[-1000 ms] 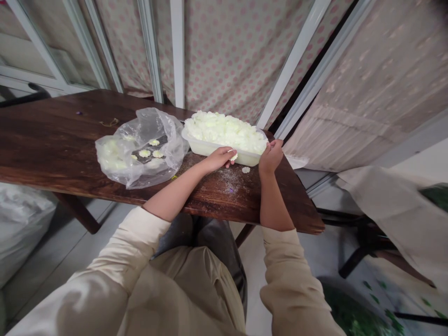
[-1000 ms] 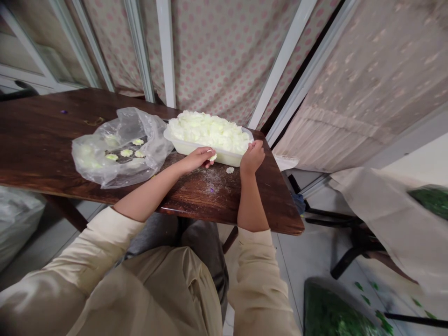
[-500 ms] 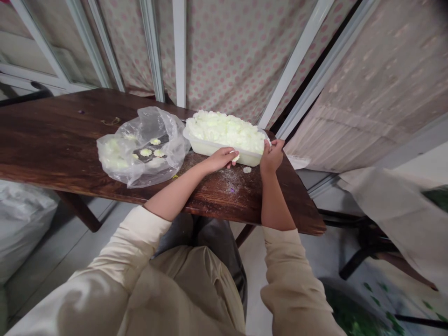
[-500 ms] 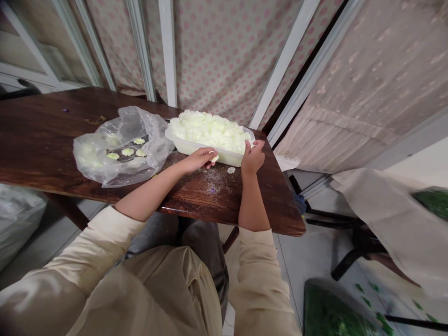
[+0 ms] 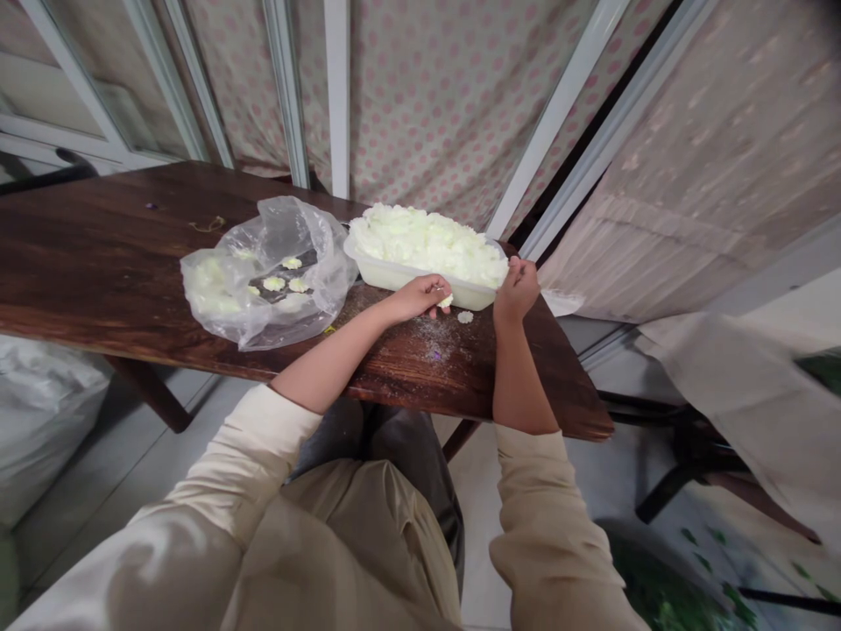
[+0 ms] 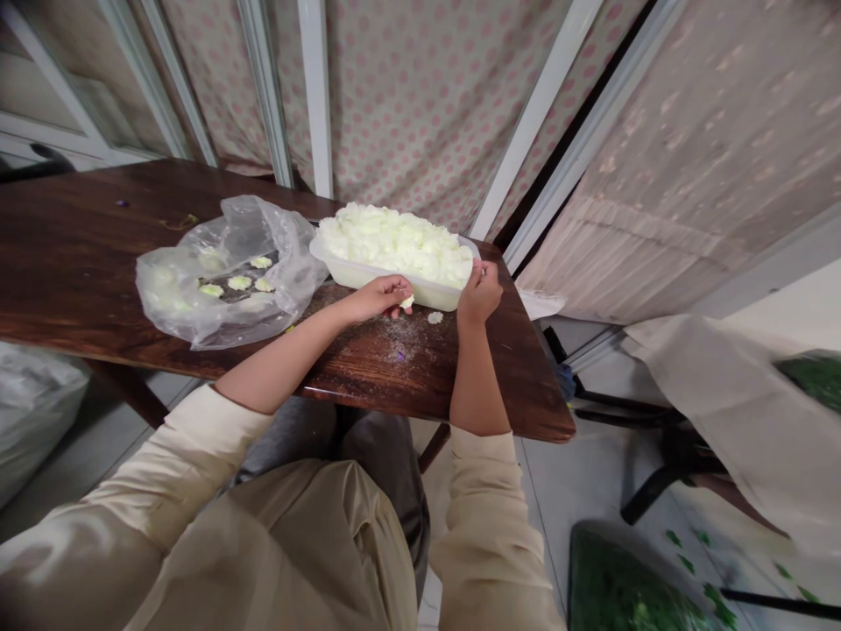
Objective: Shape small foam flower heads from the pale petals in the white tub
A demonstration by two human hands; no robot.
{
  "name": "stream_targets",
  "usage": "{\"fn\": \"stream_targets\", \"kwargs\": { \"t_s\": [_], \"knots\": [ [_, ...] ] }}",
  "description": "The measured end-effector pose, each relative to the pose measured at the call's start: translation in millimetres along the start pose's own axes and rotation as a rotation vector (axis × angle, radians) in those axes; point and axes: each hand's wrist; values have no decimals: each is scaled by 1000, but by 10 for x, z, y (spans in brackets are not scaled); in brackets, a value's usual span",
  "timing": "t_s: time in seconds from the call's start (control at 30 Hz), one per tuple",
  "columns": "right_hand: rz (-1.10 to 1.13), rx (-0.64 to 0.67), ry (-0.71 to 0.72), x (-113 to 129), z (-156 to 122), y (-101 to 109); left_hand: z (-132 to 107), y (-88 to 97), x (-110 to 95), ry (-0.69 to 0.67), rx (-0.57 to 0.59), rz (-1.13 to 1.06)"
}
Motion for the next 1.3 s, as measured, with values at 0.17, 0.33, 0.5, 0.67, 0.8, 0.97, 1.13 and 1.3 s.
{"fn": "stream_targets", "kwargs": {
  "t_s": [0.17,0.33,0.5,0.67,0.8,0.97,1.13,1.3],
  "knots": [
    [47,-63,5,127,-63,47,8,1,5,13,-18,-30],
    [163,107,133,272,-231,39,34,-13,38,61,-52,-31],
    [294,323,253,454,-406,-17,4,-25,21,15,-64,80],
    [359,408,256,512,-461,-43,-12,-3,-3,29,-85,254],
    [349,417,223,486,-447,-50,-2,-7,-6,-30,-52,299],
    [317,413,237,516,-430,-1,-6,-25,-20,-31,-68,207],
    [282,487,302,561,-415,62,29,17,5,-123,-205,215],
    [367,497,240,545,-405,-8,40,46,20,-244,-372,328]
  ]
}}
Point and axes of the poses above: each hand's wrist, its own z-axis towards the middle knuckle, its own y-axis out of the back of the hand, x = y × z, and after that the axes turned 1 degree about -z, right-handed
